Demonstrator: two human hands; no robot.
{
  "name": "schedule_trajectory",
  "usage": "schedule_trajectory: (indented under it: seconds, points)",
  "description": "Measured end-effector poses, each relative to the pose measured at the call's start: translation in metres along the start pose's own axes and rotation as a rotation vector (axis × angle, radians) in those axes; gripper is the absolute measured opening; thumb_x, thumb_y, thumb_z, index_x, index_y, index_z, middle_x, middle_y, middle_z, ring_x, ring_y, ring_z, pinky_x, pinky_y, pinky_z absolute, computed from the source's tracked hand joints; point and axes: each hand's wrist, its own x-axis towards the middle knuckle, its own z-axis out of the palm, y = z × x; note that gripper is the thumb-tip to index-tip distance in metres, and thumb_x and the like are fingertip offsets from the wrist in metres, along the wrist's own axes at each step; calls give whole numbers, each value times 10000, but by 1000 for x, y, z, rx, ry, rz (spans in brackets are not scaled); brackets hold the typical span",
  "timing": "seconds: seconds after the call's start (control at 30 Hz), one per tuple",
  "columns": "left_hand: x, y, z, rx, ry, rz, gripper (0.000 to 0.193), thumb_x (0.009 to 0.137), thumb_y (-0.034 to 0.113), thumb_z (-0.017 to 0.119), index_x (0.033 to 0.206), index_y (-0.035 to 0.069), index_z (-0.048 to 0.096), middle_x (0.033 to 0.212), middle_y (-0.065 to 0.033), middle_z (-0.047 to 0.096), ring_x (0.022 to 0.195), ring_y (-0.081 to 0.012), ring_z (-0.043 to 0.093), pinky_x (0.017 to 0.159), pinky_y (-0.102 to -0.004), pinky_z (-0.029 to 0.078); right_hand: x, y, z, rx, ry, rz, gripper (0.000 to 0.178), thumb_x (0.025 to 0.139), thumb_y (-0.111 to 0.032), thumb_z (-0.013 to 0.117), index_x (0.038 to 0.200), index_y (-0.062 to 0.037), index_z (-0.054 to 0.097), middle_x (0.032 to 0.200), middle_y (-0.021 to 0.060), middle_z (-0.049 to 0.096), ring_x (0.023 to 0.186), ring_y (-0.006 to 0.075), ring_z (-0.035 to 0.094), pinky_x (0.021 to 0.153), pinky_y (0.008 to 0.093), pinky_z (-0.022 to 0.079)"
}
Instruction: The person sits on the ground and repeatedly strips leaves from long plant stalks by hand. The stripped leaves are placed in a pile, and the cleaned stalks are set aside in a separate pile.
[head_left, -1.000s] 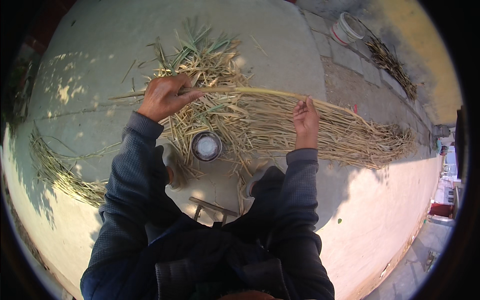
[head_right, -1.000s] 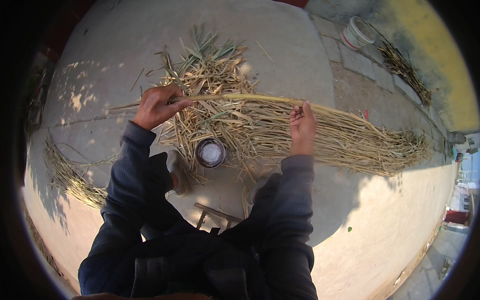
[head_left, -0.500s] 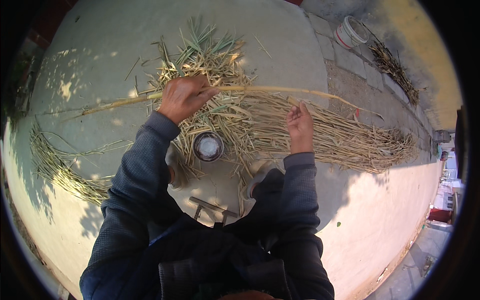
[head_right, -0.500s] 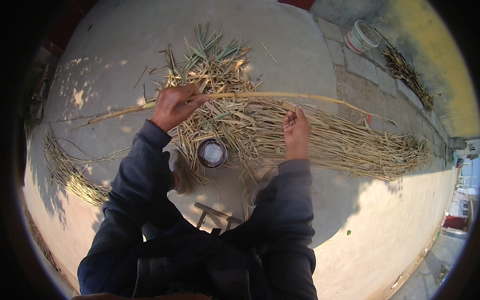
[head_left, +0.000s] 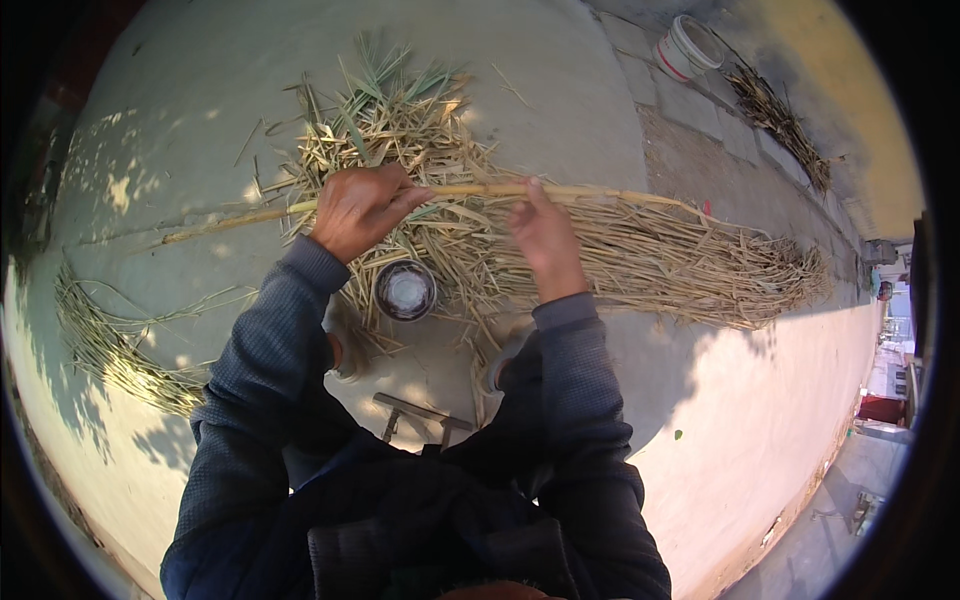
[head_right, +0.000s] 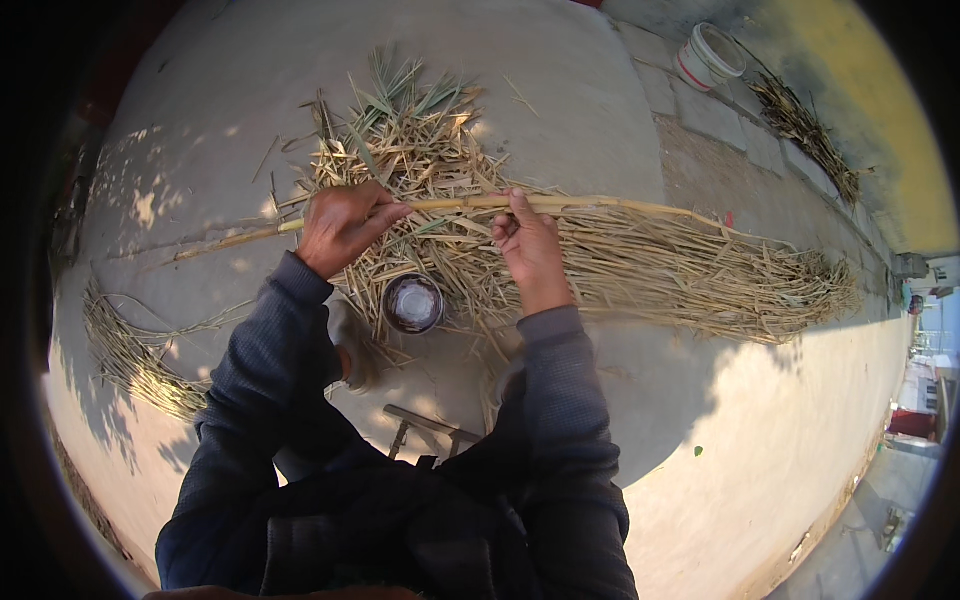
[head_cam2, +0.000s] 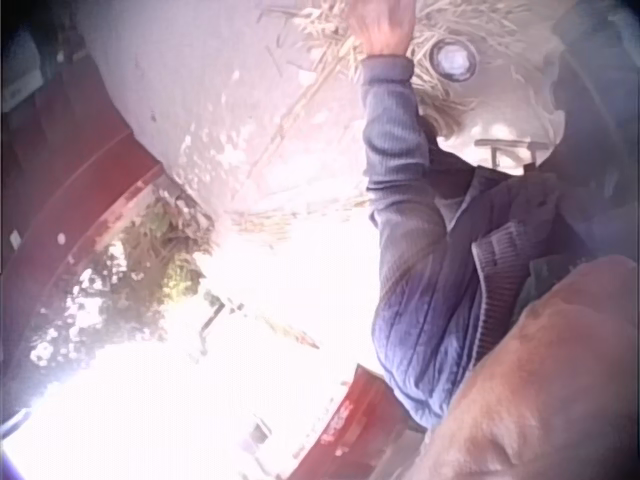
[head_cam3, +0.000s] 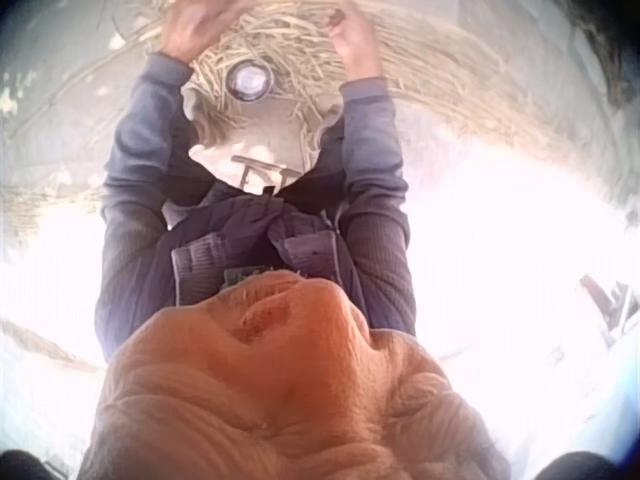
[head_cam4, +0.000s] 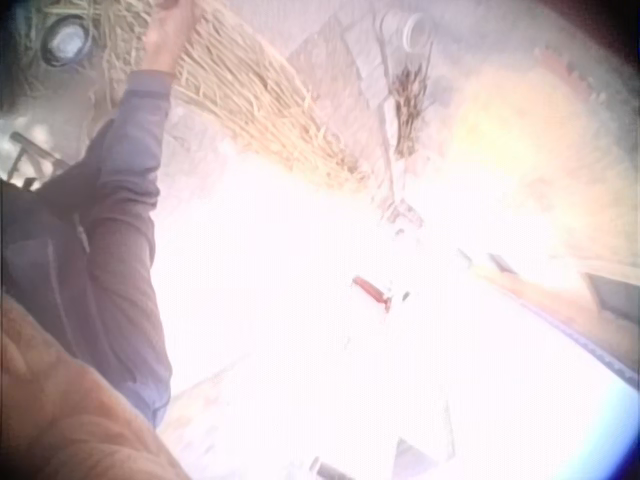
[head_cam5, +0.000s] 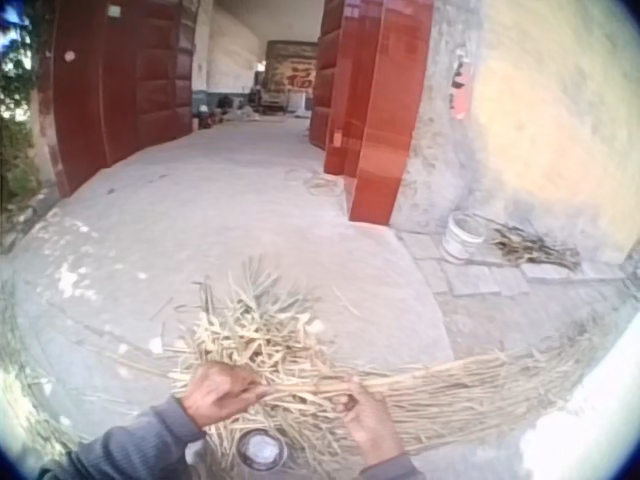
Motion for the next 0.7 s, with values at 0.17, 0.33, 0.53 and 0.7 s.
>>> schedule_trajectory:
  seconds: [0.17,0.33,0.53,0.7]
  points:
    - [-4,-4,7,106,53,71,307,927,349,751,854,55,704,676,-116,659,597,-317,642,558,-418,483,1,5,5,-54,90,-78,239,978,-266,740,1058,-47,691,914,50,719,676,113,653,571,254,552]
    - [-8,-8,7,157,84,120,289,917,338,758,848,63,700,716,-121,674,626,-322,651,572,-419,501,1,9,11,-104,176,-100,296,947,-295,779,1061,-38,685,850,25,689,655,120,655,560,254,555]
    - [-14,-6,4,175,160,210,310,891,367,778,858,72,687,767,-113,693,663,-304,664,581,-413,511,4,5,9,-105,215,-107,328,939,-322,786,1048,-33,675,848,40,676,672,138,676,557,264,564]
    - [-18,-11,2,9,13,-74,323,882,350,808,837,59,675,657,-81,638,566,-237,603,551,-371,479,8,4,4,-172,172,-143,290,979,-277,733,1047,-4,660,944,145,719,669,168,683,578,297,587]
